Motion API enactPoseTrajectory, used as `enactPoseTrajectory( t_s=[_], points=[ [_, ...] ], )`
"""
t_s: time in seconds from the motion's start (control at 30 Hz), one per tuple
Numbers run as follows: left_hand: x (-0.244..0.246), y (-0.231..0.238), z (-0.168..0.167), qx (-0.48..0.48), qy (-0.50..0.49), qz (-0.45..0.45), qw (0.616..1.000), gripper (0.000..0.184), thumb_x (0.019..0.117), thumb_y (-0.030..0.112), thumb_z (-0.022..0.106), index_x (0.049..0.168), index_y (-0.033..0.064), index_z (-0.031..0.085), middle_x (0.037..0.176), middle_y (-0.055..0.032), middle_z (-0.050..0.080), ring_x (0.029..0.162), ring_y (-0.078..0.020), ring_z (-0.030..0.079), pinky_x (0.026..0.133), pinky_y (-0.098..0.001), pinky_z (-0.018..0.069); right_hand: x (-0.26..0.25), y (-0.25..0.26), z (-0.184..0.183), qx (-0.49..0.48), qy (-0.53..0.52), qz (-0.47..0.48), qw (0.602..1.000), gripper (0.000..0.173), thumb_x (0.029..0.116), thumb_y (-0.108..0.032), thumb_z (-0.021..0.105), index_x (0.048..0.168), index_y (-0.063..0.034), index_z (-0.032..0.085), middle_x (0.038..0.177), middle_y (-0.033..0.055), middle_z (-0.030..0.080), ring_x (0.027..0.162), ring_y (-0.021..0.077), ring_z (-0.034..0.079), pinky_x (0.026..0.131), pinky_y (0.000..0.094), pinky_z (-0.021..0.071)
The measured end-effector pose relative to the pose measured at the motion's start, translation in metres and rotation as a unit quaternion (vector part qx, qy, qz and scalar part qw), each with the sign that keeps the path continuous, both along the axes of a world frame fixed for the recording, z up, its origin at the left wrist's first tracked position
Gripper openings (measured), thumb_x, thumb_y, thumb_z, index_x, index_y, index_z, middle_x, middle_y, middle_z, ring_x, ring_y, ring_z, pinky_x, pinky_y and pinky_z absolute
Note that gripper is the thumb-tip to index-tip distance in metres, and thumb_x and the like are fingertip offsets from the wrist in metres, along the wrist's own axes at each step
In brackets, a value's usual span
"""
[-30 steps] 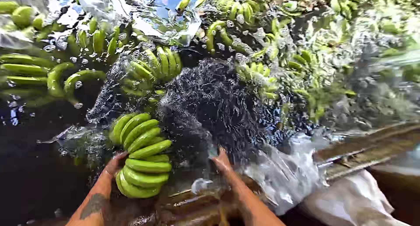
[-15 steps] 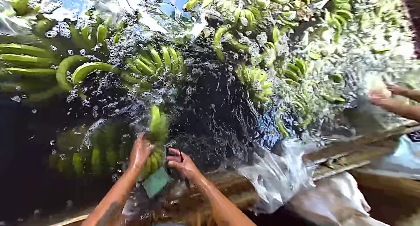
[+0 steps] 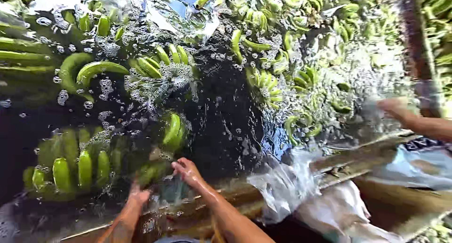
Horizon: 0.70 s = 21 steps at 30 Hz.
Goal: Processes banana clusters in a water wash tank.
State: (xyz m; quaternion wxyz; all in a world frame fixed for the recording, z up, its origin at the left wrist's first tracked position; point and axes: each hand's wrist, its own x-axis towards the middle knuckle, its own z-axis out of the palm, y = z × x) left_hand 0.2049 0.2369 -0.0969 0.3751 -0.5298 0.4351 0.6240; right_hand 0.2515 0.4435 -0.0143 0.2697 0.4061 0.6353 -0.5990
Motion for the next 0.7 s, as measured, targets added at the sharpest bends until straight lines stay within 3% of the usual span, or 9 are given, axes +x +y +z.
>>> enactPoseTrajectory(
  t_s=[0.1,0.2,0.37,0.47,0.6,0.7],
  points=[
    [-0.012,0.007,0.010,0.019,-0.002,-0.025,1.000,0.058,0.1030,0.053,0.048,0.146,0.0152,0.044,0.135,-0.0149,0.057,0.116,-0.0313,0.060,0.090,-0.0544,0.0540,-0.006,0.016,-0.011,0.075,-0.013,-0.043,0.996,0.038,0.1114,-0.022,0.041,0.134,0.0033,0.058,0.092,0.0126,0.070,0.073,0.0187,0.065,0.071,0.0372,0.0570],
    [-0.020,0.023,0.026,0.027,0.002,-0.019,0.999,0.049,0.1034,0.039,0.054,0.144,0.0131,0.044,0.129,-0.0159,0.059,0.109,-0.0297,0.064,0.084,-0.0480,0.0577,-0.009,0.024,-0.016,0.115,-0.037,-0.074,0.990,0.035,0.1115,-0.020,0.040,0.132,0.0011,0.059,0.089,0.0109,0.068,0.072,0.0183,0.065,0.070,0.0364,0.0571],
    [-0.017,0.051,0.061,0.016,0.026,0.023,0.999,0.061,0.1035,0.025,0.058,0.156,0.0154,0.028,0.146,-0.0163,0.048,0.124,-0.0311,0.056,0.097,-0.0478,0.0539,-0.004,0.025,-0.027,0.142,-0.039,-0.163,0.976,0.032,0.1107,-0.020,0.044,0.131,0.0014,0.058,0.087,0.0119,0.066,0.068,0.0200,0.066,0.065,0.0383,0.0590],
    [-0.009,0.057,0.070,-0.001,0.047,0.026,0.999,0.077,0.1015,0.017,0.061,0.161,0.0237,0.012,0.150,-0.0187,0.043,0.127,-0.0361,0.055,0.096,-0.0533,0.0540,-0.009,0.017,-0.026,0.127,-0.035,-0.206,0.970,0.031,0.1104,-0.018,0.046,0.131,0.0021,0.056,0.088,0.0125,0.066,0.068,0.0192,0.066,0.062,0.0367,0.0589],
    [0.009,0.053,0.064,0.001,0.094,0.023,0.995,0.095,0.0971,0.005,0.064,0.161,0.0341,0.000,0.151,-0.0201,0.041,0.123,-0.0390,0.058,0.091,-0.0582,0.0559,-0.018,0.016,-0.006,0.037,-0.080,-0.284,0.955,0.028,0.1115,-0.017,0.044,0.131,0.0030,0.049,0.087,0.0130,0.062,0.064,0.0201,0.065,0.058,0.0369,0.0601],
    [0.022,0.049,0.058,0.000,0.139,-0.003,0.990,0.105,0.0937,-0.002,0.066,0.161,0.0366,-0.005,0.153,-0.0204,0.039,0.120,-0.0392,0.061,0.087,-0.0580,0.0580,-0.010,0.019,0.001,-0.020,-0.104,-0.340,0.934,0.025,0.1117,-0.018,0.044,0.126,0.0018,0.047,0.082,0.0106,0.059,0.059,0.0183,0.063,0.054,0.0348,0.0589]
  ],
)
